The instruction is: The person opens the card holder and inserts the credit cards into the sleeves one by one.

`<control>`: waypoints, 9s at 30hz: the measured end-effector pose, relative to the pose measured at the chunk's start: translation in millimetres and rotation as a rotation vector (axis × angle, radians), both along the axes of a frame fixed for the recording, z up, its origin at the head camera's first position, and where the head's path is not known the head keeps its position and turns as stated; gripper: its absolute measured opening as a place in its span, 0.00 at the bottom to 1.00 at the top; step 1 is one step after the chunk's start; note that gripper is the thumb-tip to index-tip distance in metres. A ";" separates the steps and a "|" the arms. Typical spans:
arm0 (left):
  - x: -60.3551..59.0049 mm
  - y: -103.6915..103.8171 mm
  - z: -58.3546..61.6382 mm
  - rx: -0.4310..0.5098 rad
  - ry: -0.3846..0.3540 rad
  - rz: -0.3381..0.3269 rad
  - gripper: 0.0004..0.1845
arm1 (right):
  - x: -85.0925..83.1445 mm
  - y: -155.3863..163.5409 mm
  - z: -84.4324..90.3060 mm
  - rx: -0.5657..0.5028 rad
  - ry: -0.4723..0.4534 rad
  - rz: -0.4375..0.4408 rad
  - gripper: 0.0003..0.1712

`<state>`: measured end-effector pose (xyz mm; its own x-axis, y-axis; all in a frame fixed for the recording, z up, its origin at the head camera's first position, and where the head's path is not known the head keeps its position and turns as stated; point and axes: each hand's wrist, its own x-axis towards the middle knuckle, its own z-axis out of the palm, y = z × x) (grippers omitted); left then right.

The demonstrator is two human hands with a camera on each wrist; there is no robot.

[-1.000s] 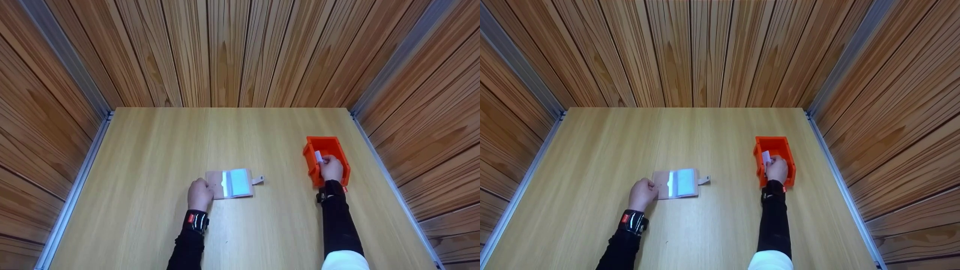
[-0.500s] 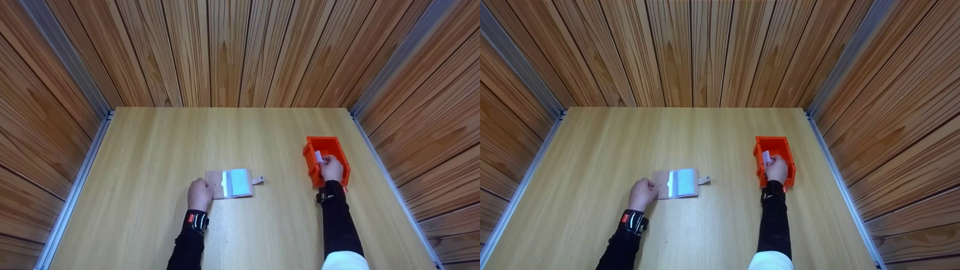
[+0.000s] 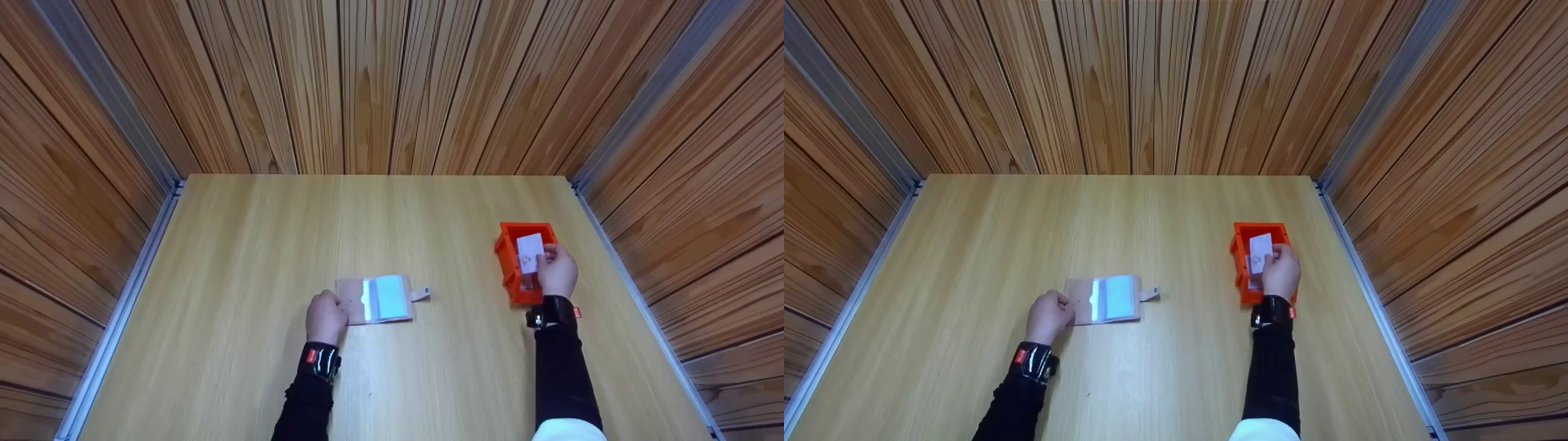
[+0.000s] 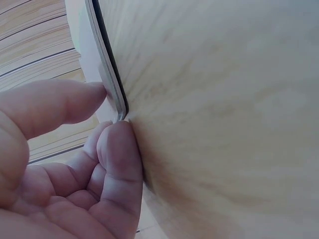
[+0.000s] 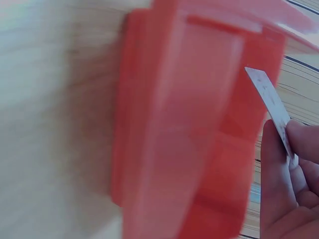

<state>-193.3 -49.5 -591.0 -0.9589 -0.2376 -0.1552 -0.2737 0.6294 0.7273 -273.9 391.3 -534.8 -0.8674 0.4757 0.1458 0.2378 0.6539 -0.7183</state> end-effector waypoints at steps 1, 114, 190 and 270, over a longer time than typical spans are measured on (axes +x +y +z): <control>0.1 0.1 0.0 -0.002 0.005 -0.002 0.05 | 0.9 0.1 2.7 -0.005 0.017 -0.008 0.16; -0.2 -0.4 2.4 0.011 -0.004 0.005 0.04 | 45.4 -221.0 -29.0 -0.509 -0.081 0.478 0.14; -0.6 48.5 35.6 0.324 0.271 -0.060 0.19 | 54.3 -239.2 -32.2 -0.651 -0.073 0.579 0.15; -9.3 22.4 11.6 0.051 0.168 -0.033 0.06 | 54.8 -226.9 -54.6 0.160 -0.164 0.638 0.23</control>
<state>-202.6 -27.0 -579.4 -0.9796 -0.2011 -0.0035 -0.1255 0.5974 0.7920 -219.1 164.4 -589.4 -0.9881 -0.1528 0.0148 -0.1321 0.7974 -0.5888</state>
